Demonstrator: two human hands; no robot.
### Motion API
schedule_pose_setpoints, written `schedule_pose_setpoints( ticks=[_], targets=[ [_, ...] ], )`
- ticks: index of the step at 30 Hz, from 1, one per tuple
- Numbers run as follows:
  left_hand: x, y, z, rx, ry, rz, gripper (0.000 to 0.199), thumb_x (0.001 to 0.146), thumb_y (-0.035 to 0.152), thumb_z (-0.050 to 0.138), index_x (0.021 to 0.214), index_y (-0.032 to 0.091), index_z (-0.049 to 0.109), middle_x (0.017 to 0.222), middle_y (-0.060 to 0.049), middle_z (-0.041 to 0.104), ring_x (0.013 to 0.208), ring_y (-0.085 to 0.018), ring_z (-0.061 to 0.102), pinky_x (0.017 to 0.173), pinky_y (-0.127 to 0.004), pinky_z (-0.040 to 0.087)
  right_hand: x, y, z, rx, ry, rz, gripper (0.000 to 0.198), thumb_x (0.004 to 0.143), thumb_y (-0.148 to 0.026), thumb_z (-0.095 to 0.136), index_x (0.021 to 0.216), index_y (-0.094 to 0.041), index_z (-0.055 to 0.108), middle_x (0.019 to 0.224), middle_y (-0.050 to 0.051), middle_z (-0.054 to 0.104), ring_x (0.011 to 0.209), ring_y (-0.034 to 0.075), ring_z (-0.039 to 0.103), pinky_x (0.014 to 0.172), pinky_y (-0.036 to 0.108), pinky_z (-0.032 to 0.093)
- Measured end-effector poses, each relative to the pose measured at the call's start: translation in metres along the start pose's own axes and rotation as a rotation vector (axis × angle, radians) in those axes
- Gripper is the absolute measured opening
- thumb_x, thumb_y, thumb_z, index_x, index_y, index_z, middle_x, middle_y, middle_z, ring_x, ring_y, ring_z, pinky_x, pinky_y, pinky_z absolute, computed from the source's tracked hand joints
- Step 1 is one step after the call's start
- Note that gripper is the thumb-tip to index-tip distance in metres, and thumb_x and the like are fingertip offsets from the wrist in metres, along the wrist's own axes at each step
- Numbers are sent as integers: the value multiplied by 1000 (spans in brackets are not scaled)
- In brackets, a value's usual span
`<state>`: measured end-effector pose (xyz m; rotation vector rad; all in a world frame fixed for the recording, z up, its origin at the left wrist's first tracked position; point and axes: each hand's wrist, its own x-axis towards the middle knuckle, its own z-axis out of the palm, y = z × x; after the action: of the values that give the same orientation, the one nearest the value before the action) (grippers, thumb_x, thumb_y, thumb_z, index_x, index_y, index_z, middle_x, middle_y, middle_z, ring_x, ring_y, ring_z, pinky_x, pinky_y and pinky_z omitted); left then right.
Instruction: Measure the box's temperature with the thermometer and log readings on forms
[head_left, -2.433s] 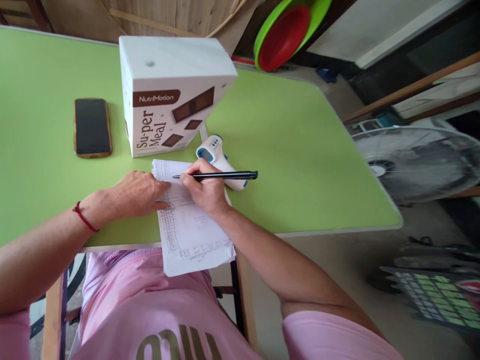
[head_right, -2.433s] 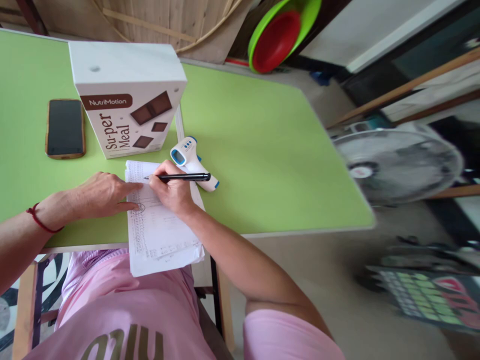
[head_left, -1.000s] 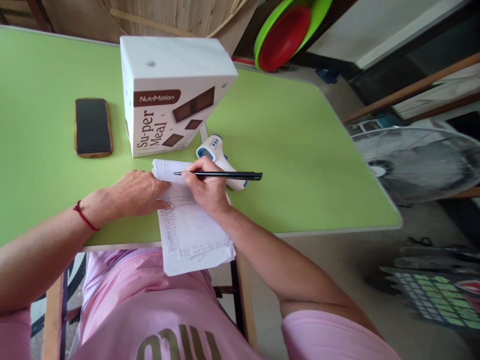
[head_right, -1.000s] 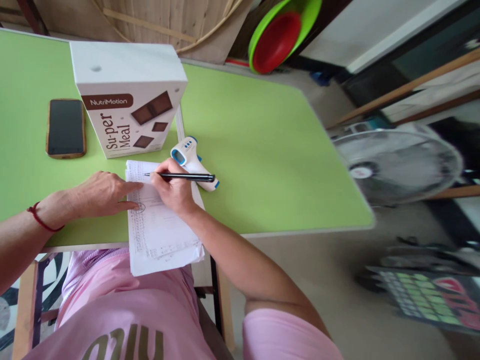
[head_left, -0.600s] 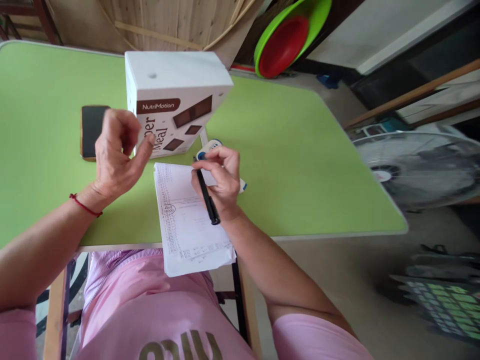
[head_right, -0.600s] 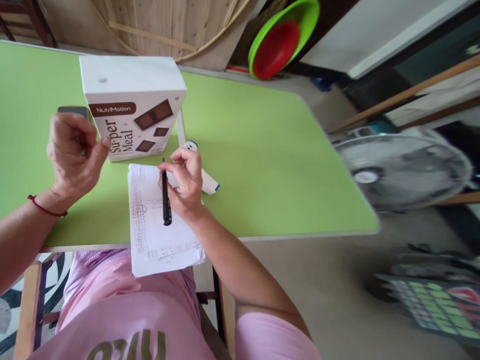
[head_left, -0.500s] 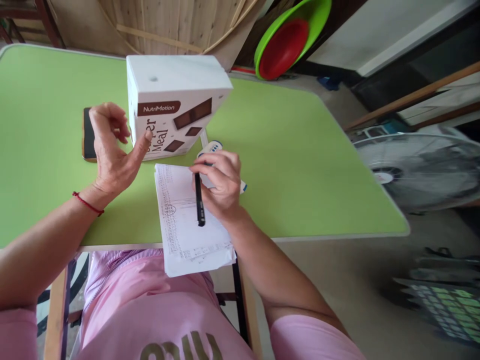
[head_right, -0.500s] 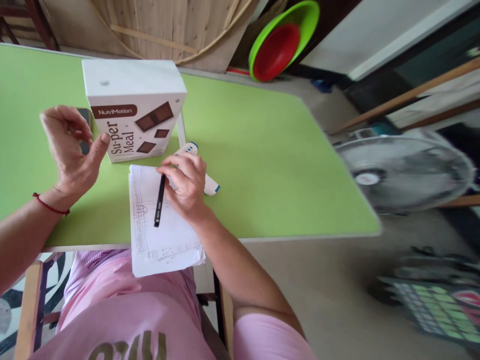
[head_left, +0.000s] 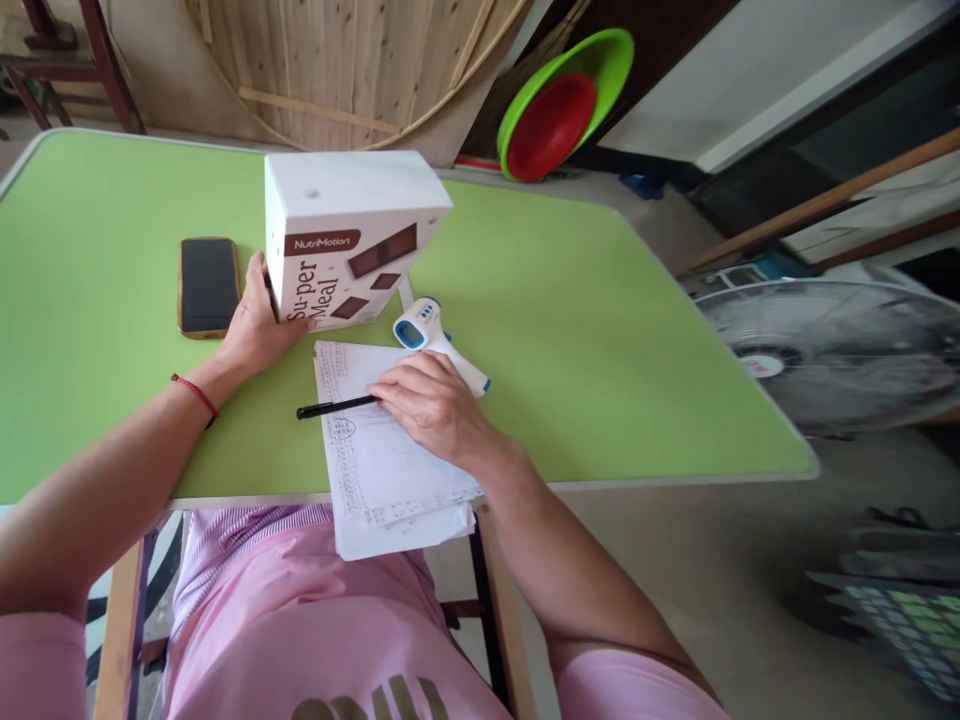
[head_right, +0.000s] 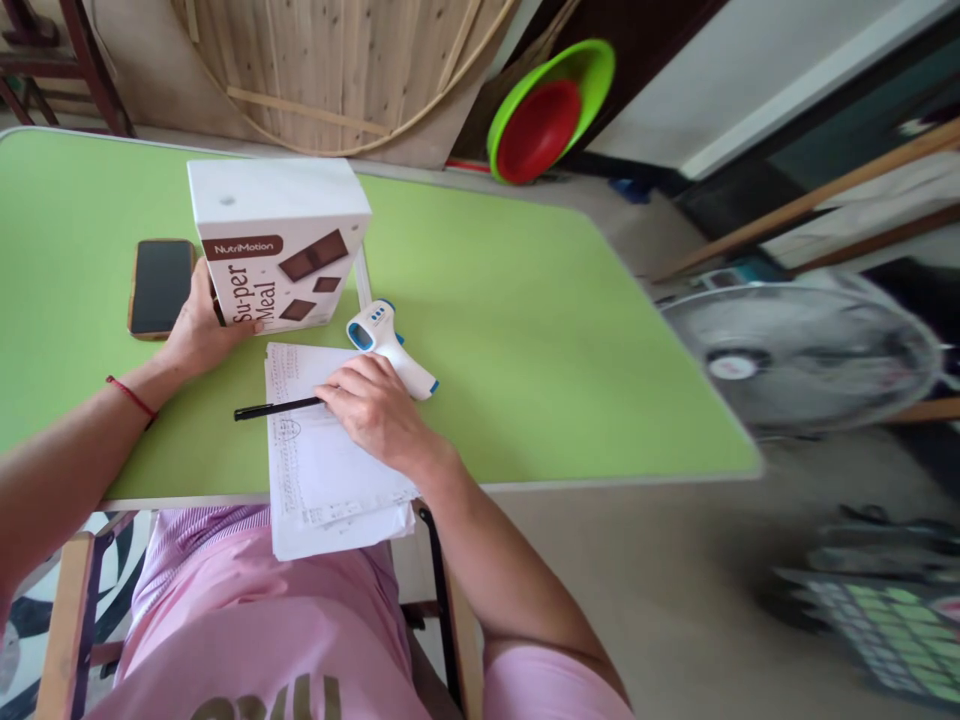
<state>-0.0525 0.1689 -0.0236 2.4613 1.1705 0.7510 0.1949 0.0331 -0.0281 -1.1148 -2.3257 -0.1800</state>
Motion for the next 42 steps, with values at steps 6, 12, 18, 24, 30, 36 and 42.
schedule_pose_setpoints(
  ticks=[6,12,18,24,30,36,42],
  targets=[
    [3,6,4,-116,134,-241,67,77,32,78,131,18,42,132,-16,61,124,-33,60,98,-45,55,-7,19,-2,14,-18,170,17,93,-26,69,108,-24,76,105,7,73,101,25,63,91,45,52],
    [4,8,9,-357,236,-344,69,64,29,86,123,21,51,119,-9,66,111,-34,66,94,-53,58,-14,58,-13,-59,-25,741,68,76,-41,83,137,-20,62,126,17,62,118,36,60,101,57,52],
    [1,6,10,-449,293,-268,73,63,43,90,122,20,54,117,-10,69,108,-34,68,91,-52,59,-18,77,-13,26,1,881,70,71,-44,81,131,-15,61,130,19,60,114,33,62,101,55,52],
    [-1,16,4,-618,301,-246,74,62,63,90,114,20,58,118,-13,72,109,-35,70,92,-50,60,-8,71,-17,-119,-185,1113,51,73,-41,73,116,-14,71,109,18,69,103,36,67,93,52,53],
    [-2,21,2,-796,215,-335,68,62,70,86,100,18,64,107,-13,78,100,-34,74,86,-49,62,-2,67,-25,94,232,1134,46,62,-30,70,106,-18,72,102,10,70,89,28,66,85,47,55],
    [-2,20,2,-767,172,-287,60,65,65,86,97,20,66,107,-11,78,99,-32,75,85,-47,63,39,28,-40,1031,424,873,34,60,-41,74,89,-25,65,86,1,58,61,12,49,51,31,43],
    [-5,21,-4,-568,153,-260,59,69,70,81,98,21,65,102,-9,77,91,-30,73,78,-43,61,53,-21,-16,1392,371,831,29,66,-36,74,88,-24,59,72,-4,54,54,9,47,48,27,37]
  ],
)
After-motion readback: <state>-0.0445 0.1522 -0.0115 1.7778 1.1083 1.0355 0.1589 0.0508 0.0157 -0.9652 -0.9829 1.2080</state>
